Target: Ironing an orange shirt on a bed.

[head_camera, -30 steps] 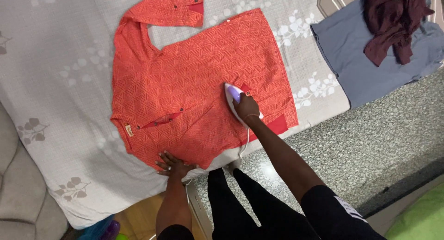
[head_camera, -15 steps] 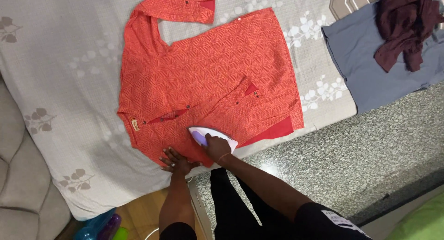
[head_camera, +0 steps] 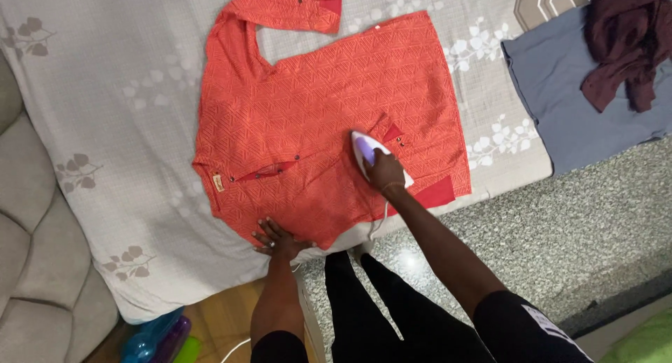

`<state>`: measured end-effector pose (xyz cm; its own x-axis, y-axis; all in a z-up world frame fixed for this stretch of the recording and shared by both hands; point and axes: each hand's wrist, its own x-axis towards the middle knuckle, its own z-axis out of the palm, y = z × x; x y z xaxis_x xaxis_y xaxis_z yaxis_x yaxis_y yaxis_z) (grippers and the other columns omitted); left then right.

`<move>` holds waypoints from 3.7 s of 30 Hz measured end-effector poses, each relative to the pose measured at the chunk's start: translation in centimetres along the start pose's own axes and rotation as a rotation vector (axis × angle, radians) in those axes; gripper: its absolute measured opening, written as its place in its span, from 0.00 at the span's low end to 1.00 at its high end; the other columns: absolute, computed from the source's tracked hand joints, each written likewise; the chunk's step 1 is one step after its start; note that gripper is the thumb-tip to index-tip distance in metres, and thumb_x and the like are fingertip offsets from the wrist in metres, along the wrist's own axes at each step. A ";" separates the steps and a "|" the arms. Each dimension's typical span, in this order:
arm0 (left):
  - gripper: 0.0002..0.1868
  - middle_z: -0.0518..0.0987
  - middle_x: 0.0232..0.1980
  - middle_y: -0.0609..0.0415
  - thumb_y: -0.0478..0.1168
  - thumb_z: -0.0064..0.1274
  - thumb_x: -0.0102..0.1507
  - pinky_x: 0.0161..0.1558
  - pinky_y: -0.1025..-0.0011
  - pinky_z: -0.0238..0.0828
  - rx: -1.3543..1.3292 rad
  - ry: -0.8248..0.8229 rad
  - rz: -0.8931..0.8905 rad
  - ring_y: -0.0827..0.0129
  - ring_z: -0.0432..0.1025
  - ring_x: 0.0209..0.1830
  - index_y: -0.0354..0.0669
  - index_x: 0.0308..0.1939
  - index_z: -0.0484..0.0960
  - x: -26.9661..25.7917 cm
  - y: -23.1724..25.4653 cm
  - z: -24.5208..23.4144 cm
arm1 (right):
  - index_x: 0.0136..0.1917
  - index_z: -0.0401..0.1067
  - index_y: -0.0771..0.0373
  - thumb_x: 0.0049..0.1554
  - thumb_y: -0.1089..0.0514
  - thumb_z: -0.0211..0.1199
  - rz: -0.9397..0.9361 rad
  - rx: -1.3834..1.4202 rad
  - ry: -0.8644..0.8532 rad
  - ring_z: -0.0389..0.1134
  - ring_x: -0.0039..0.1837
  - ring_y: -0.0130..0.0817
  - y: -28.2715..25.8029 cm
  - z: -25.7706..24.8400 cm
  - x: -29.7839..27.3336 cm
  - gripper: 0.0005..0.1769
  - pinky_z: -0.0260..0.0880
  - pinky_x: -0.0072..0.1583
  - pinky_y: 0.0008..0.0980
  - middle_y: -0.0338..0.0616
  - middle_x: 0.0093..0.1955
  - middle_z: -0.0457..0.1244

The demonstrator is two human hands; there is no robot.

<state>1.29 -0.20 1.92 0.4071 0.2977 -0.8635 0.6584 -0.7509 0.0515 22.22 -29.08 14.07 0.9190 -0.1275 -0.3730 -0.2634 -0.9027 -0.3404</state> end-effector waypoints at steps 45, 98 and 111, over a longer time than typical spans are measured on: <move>0.54 0.64 0.76 0.42 0.59 0.71 0.50 0.71 0.42 0.53 -0.287 0.796 0.470 0.46 0.57 0.76 0.44 0.75 0.64 -3.5 -4.1 -0.3 | 0.51 0.79 0.65 0.56 0.42 0.67 0.003 0.079 -0.026 0.73 0.48 0.59 31.0 -11.9 -23.5 0.23 0.73 0.50 0.51 0.62 0.45 0.70; 0.31 0.73 0.47 0.46 0.62 0.44 0.69 0.57 0.72 0.65 -0.884 -0.601 2.367 0.62 0.70 0.45 0.38 0.60 0.65 -67.7 32.1 -14.2 | 0.44 0.75 0.69 0.60 0.50 0.71 -0.496 0.539 -0.063 0.64 0.37 0.27 13.7 -23.9 -13.1 0.18 0.65 0.41 0.35 0.45 0.33 0.65; 0.14 0.74 0.33 0.57 0.39 0.63 0.67 0.34 0.74 0.64 -1.336 0.717 1.363 0.75 0.66 0.31 0.44 0.35 0.71 -42.0 14.5 -24.2 | 0.45 0.76 0.70 0.60 0.53 0.71 -0.301 0.638 -0.029 0.62 0.38 0.22 11.5 -21.1 -12.4 0.15 0.63 0.41 0.29 0.39 0.34 0.65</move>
<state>9.12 -9.32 51.06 0.8438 0.4139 0.3415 -0.4036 0.0701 0.9122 13.98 -46.59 33.01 0.9731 0.1086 -0.2030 -0.1278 -0.4789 -0.8685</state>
